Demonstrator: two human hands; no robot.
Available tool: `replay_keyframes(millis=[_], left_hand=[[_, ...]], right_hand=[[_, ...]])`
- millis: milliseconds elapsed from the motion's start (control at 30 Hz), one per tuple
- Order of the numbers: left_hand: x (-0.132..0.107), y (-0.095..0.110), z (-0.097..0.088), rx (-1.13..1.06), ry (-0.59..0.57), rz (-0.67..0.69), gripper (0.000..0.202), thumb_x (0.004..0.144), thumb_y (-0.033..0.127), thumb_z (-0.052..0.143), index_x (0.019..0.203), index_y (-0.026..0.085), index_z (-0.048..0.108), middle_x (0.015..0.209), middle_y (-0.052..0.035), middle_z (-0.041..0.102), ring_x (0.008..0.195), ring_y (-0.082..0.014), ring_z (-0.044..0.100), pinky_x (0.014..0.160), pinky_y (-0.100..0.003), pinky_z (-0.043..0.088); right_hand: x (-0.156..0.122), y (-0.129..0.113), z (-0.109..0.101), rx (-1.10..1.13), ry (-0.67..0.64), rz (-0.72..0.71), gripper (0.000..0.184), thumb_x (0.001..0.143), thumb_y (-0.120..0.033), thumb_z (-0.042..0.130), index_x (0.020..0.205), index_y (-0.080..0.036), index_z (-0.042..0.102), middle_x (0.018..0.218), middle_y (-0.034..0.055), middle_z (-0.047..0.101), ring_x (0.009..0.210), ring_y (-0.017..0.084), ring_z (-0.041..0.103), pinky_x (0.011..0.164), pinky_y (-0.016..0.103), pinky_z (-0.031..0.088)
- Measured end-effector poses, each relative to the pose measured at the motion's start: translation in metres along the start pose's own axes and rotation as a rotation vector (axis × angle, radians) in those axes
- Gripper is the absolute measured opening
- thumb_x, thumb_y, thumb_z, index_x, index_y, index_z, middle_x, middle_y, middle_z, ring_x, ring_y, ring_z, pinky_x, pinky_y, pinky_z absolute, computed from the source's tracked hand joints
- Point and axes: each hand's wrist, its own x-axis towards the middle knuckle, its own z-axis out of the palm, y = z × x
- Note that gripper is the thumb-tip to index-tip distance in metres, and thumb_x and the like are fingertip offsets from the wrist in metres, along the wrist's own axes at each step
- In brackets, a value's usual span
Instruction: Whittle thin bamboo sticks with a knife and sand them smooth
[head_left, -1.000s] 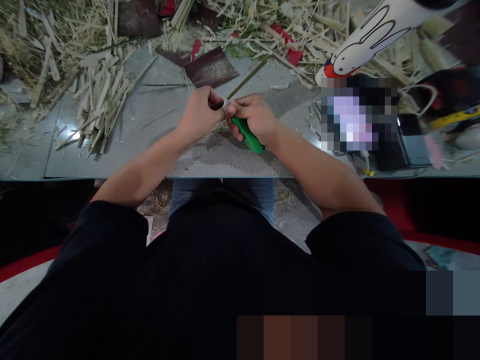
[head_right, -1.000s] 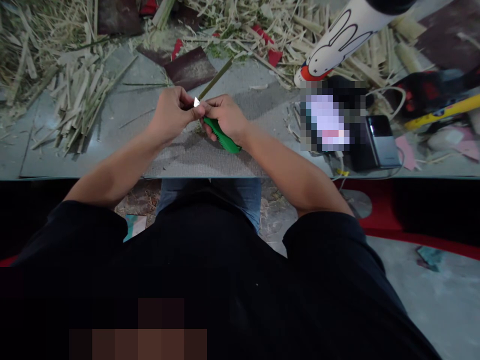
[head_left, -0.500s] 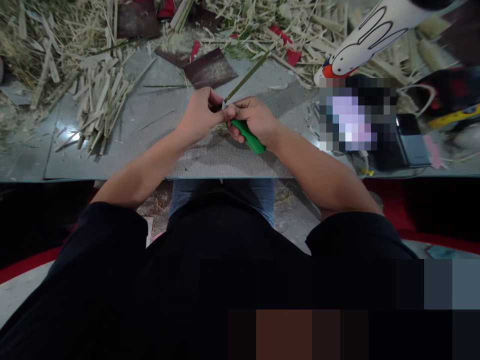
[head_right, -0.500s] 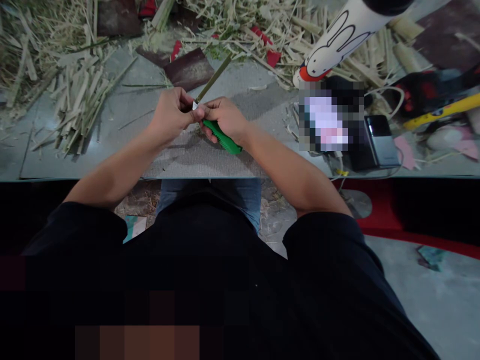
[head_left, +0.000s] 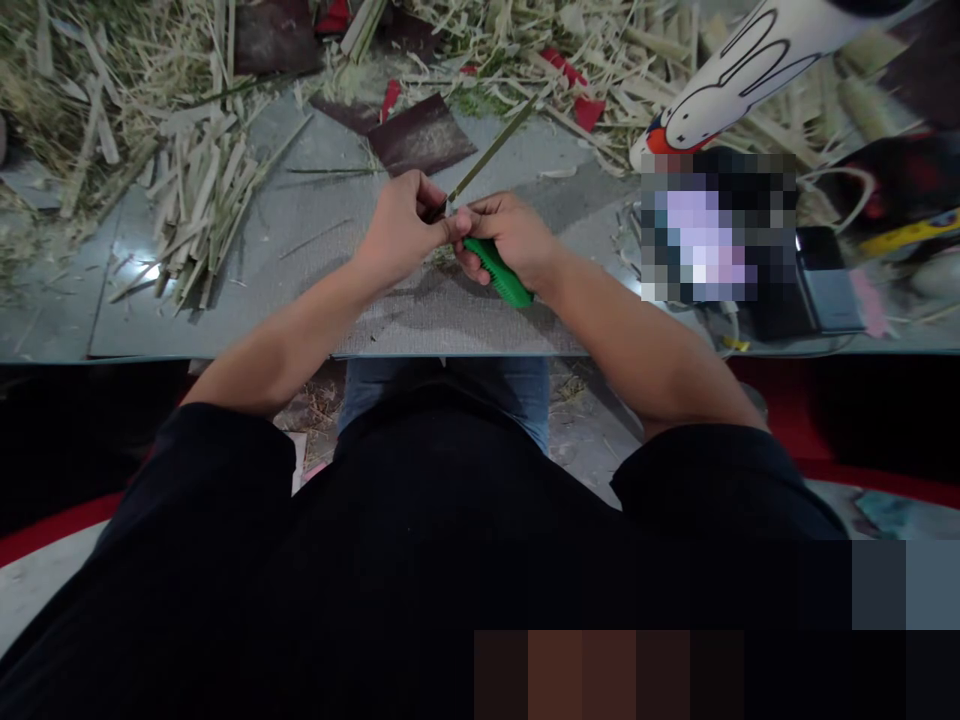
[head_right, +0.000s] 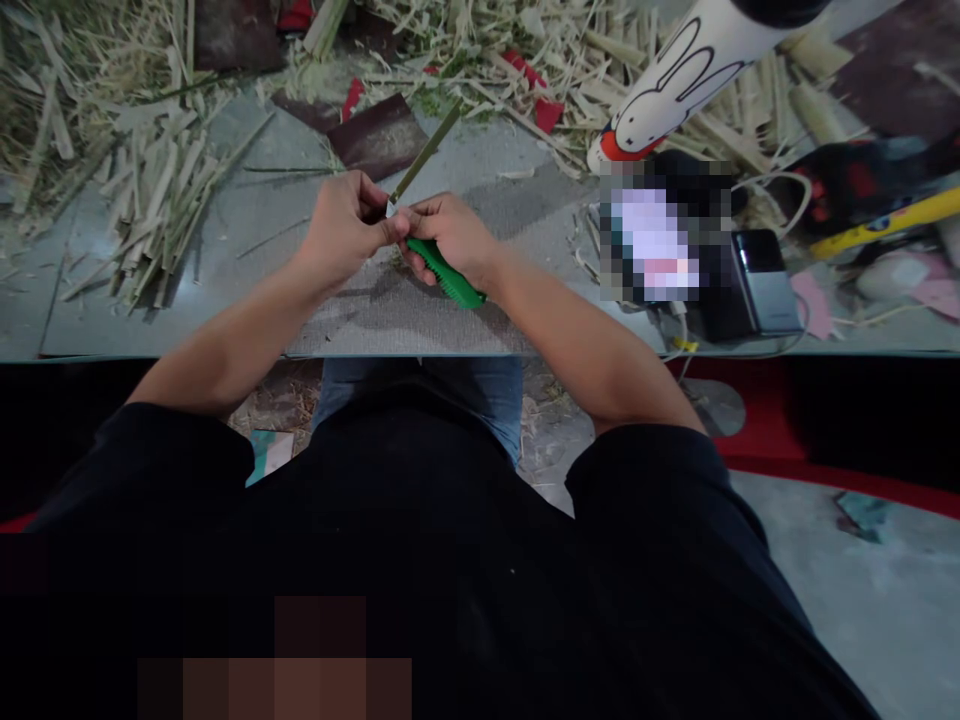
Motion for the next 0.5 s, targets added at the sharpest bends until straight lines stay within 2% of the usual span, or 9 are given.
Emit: replay_keyframes(millis=[133,233,333,400,500], left_hand=[[-0.002,0.005,0.000,-0.012,-0.020,-0.055,0.056,0.074,0.048,0.107,0.075,0.033,0.053,0.065,0.0011,0.053,0.077,-0.0273,0.061,0.068,-0.042,0.045],[-0.003,0.010,0.001,-0.012,0.012,-0.080,0.054,0.079,0.030,0.107,0.075,0.029,0.053,0.071,0.0022,0.052,0.073,-0.0205,0.055,0.071,-0.039,0.042],[-0.003,0.012,0.002,0.011,0.058,-0.083,0.057,0.078,0.024,0.108,0.073,0.027,0.052,0.072,0.0036,0.050,0.072,-0.0178,0.050,0.071,-0.037,0.039],[-0.001,0.010,0.002,-0.001,0.050,-0.066,0.058,0.074,0.024,0.111,0.073,0.027,0.053,0.072,0.0040,0.051,0.071,-0.0176,0.050,0.071,-0.036,0.038],[-0.001,0.007,0.000,-0.023,0.034,-0.042,0.057,0.072,0.027,0.112,0.075,0.027,0.055,0.073,0.0032,0.054,0.070,-0.0170,0.049,0.070,-0.037,0.039]], right_hand=[[0.002,0.002,-0.001,-0.065,0.052,0.028,0.064,0.105,-0.080,0.076,0.071,-0.027,0.061,0.060,0.0028,0.054,0.047,0.020,0.050,0.047,0.037,0.044],[0.005,0.006,0.001,-0.079,0.104,-0.019,0.067,0.102,-0.084,0.073,0.068,-0.029,0.058,0.058,0.0035,0.053,0.046,0.021,0.049,0.048,0.040,0.046],[0.006,0.008,0.004,-0.085,0.142,-0.031,0.062,0.103,-0.082,0.072,0.073,-0.030,0.057,0.060,0.0039,0.055,0.052,0.024,0.054,0.052,0.041,0.053],[0.006,0.008,0.006,-0.064,0.144,-0.047,0.061,0.103,-0.079,0.073,0.073,-0.030,0.057,0.060,0.0034,0.055,0.052,0.023,0.054,0.050,0.039,0.050],[0.005,0.006,0.005,-0.031,0.100,-0.050,0.065,0.107,-0.080,0.070,0.070,-0.028,0.056,0.058,0.0015,0.052,0.045,0.019,0.044,0.044,0.035,0.037]])
